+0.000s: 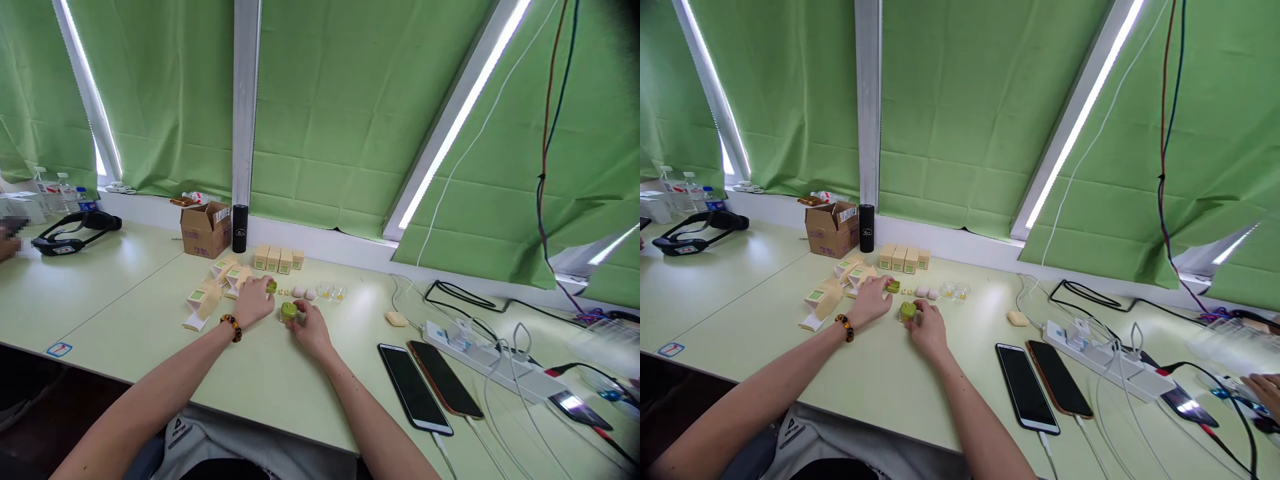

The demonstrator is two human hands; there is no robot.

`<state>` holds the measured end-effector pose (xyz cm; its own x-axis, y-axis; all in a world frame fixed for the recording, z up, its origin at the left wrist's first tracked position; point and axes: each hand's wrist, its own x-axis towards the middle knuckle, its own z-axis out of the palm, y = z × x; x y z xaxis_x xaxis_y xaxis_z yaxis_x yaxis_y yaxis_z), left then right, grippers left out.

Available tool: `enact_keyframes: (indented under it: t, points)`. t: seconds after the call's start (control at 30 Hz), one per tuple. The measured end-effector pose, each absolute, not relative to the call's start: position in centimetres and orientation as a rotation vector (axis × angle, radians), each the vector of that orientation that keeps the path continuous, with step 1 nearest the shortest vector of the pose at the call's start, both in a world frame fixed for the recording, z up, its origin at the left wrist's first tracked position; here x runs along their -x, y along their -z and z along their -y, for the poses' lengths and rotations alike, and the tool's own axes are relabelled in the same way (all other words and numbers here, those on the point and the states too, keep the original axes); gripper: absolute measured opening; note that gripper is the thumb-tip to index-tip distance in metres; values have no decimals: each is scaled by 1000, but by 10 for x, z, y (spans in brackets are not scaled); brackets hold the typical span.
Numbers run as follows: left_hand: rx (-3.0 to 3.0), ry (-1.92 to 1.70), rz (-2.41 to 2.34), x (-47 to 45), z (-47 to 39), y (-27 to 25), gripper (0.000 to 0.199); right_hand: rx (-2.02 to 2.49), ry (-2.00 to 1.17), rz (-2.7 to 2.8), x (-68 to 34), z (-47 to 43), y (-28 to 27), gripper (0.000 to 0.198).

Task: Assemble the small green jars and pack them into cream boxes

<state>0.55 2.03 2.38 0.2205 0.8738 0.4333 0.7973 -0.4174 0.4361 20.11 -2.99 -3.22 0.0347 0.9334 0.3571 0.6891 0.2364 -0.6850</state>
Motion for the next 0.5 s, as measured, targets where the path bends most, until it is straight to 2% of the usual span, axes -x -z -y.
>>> enact_keyframes:
  t: [0.2,0.37,0.5]
  points:
    - [-2425,-959,-2022,26,-48,-52,48,1504,-316,1736,-197,33,29,69]
    - [-2475,-666,-2274,49,-74,-49,48,1435,-196,1730,-195,37,24,67]
    - [-2471,-433,-2305,55,-85,-42,56,1380,-125,1714,-195,38,23,60]
